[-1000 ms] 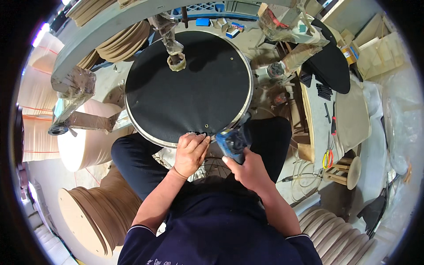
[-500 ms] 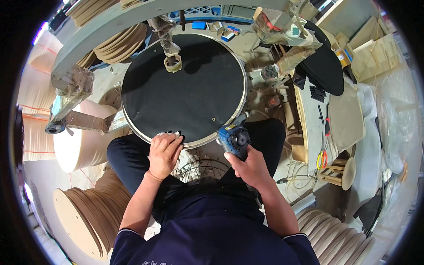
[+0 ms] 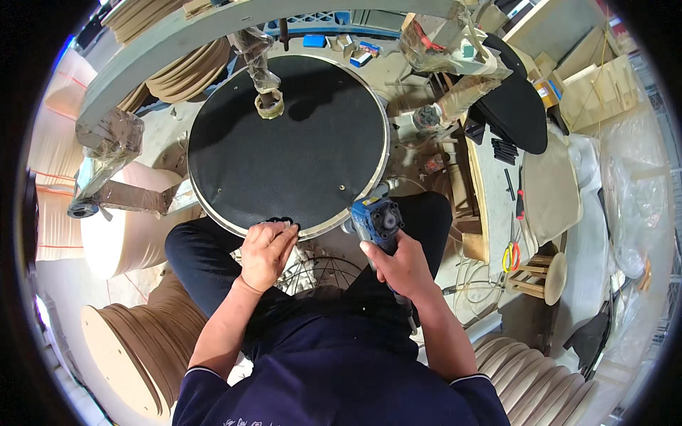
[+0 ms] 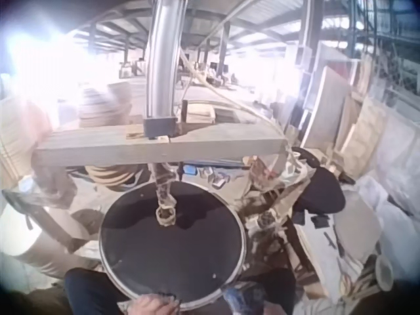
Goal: Applying upholstery or a covering to a circular wooden furniture component and securing it with an industrial staple gun.
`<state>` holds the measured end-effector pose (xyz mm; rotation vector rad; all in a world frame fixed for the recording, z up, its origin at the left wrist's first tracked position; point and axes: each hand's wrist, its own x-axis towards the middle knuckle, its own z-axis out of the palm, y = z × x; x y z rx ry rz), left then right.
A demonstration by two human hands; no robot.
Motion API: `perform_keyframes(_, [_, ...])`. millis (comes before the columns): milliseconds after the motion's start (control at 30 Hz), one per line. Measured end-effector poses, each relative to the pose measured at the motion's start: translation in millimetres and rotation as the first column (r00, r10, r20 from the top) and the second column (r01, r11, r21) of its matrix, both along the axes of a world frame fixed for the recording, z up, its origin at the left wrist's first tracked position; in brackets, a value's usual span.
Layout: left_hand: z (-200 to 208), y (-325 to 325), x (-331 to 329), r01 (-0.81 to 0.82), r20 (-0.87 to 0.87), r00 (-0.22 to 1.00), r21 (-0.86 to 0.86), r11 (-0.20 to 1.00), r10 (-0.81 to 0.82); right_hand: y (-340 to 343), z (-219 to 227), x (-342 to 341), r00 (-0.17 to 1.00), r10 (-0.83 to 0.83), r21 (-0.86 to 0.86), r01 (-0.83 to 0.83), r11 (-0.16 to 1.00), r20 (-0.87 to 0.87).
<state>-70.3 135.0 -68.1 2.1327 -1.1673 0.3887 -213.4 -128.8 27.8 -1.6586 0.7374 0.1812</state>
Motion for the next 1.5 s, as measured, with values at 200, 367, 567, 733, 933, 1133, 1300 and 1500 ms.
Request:
perform_keyframes(200, [27.6, 10.3, 18.6, -0.030, -0.020, 0.999, 0.086, 0.996, 0.032, 3.5, -0.8, -1.6, 1.000, 0.004, 0.000, -0.004, 1.000, -0.019])
perform_keyframes(367, [11.0, 23.1, 21.9, -0.019, 0.040, 0.999, 0.037, 0.999, 0.017, 5.8, -2.6, -3.3, 1.000, -0.007, 0.027, 0.008, 1.000, -0.018])
perform_keyframes(567, [2.8, 23.4, 18.7, -0.034, 0.050, 0.998, -0.010, 0.999, 0.035, 6.0, -5.1, -6.7, 0.999, 0.006, -0.006, -0.006, 1.000, -0.041])
perform_keyframes(733, [1.6, 25.3, 20.8, 0.024, 0.072, 0.997, 0.039, 0.999, -0.026, 7.9, -4.3, -4.9, 1.000, 0.008, 0.001, -0.008, 1.000, -0.023])
perform_keyframes(933, [0.7, 19.4, 13.2, 0.018, 0.048, 0.999, 0.080, 0.997, -0.022, 2.0, -3.8, -6.3, 1.000, -0.002, -0.014, 0.001, 1.000, -0.020])
perform_keyframes(1133, [6.0, 28.3, 2.3, 0.025, 0.042, 0.999, 0.109, 0.994, -0.030, -10.3, -1.5, -1.1, 1.000, -0.023, 0.009, 0.024, 1.000, -0.020])
perform_keyframes(1300, [-3.5, 26.8, 1.0, 0.009, 0.072, 0.997, 0.090, 0.996, -0.016, -19.4, 5.1, 4.1, 0.999, -0.023, 0.004, 0.023, 1.000, -0.026])
perform_keyframes(1500, [-5.4, 22.6, -1.6, -0.002, 0.068, 0.998, 0.072, 0.997, -0.003, -20.5, -1.6, 10.8, 0.995, 0.073, -0.018, -0.074, 0.997, -0.075])
